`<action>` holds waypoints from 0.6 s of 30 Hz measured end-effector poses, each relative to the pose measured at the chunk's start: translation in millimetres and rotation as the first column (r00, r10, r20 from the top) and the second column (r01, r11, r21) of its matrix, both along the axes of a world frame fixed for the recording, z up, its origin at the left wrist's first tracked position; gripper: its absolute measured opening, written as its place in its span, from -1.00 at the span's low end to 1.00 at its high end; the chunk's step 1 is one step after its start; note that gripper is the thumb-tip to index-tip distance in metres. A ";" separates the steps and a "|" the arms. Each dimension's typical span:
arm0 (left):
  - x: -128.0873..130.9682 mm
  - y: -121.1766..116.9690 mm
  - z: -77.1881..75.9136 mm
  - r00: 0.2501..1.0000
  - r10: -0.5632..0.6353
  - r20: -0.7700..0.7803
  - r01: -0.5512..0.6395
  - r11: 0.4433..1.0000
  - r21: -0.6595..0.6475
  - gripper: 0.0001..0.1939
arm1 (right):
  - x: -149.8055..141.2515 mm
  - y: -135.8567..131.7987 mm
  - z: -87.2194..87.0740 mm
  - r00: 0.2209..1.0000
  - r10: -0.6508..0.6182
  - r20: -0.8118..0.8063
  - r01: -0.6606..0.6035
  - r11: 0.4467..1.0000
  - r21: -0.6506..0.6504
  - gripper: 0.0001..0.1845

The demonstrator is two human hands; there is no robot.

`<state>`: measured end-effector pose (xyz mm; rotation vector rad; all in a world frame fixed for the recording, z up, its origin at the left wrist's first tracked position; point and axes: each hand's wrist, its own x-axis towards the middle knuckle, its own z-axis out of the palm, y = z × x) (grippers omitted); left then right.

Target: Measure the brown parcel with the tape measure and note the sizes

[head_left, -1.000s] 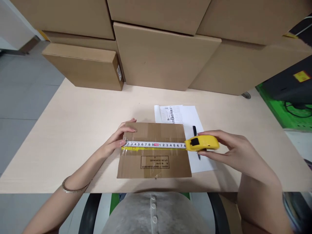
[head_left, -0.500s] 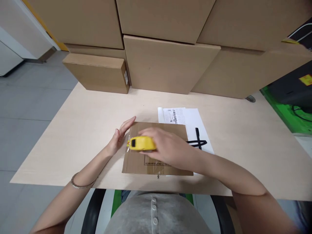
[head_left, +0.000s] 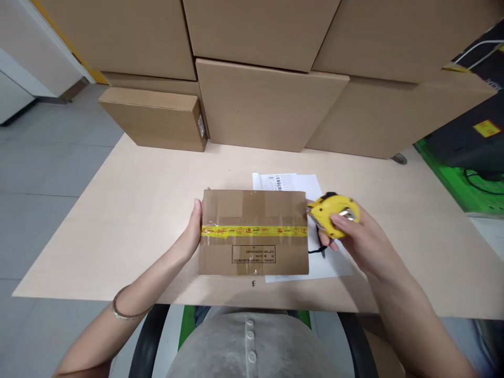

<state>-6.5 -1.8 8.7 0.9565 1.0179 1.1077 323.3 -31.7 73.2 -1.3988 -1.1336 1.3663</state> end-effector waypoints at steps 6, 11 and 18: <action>0.4 5.2 10.5 0.987 0.158 0.033 -0.159 0.921 0.355 -0.41 | 20.3 -49.2 -2.6 0.999 0.052 -0.010 -0.050 0.991 0.127 -0.67; -11.6 1.4 -3.4 0.998 0.036 -0.054 -0.015 0.938 0.346 -0.40 | 30.3 -63.4 -3.4 0.974 0.170 0.152 -0.191 0.973 0.132 -0.74; -7.7 10.4 1.1 0.997 0.055 0.062 -0.074 0.922 0.381 -0.43 | -20.7 -3.1 43.7 0.850 0.236 0.471 -0.447 0.796 0.409 -0.51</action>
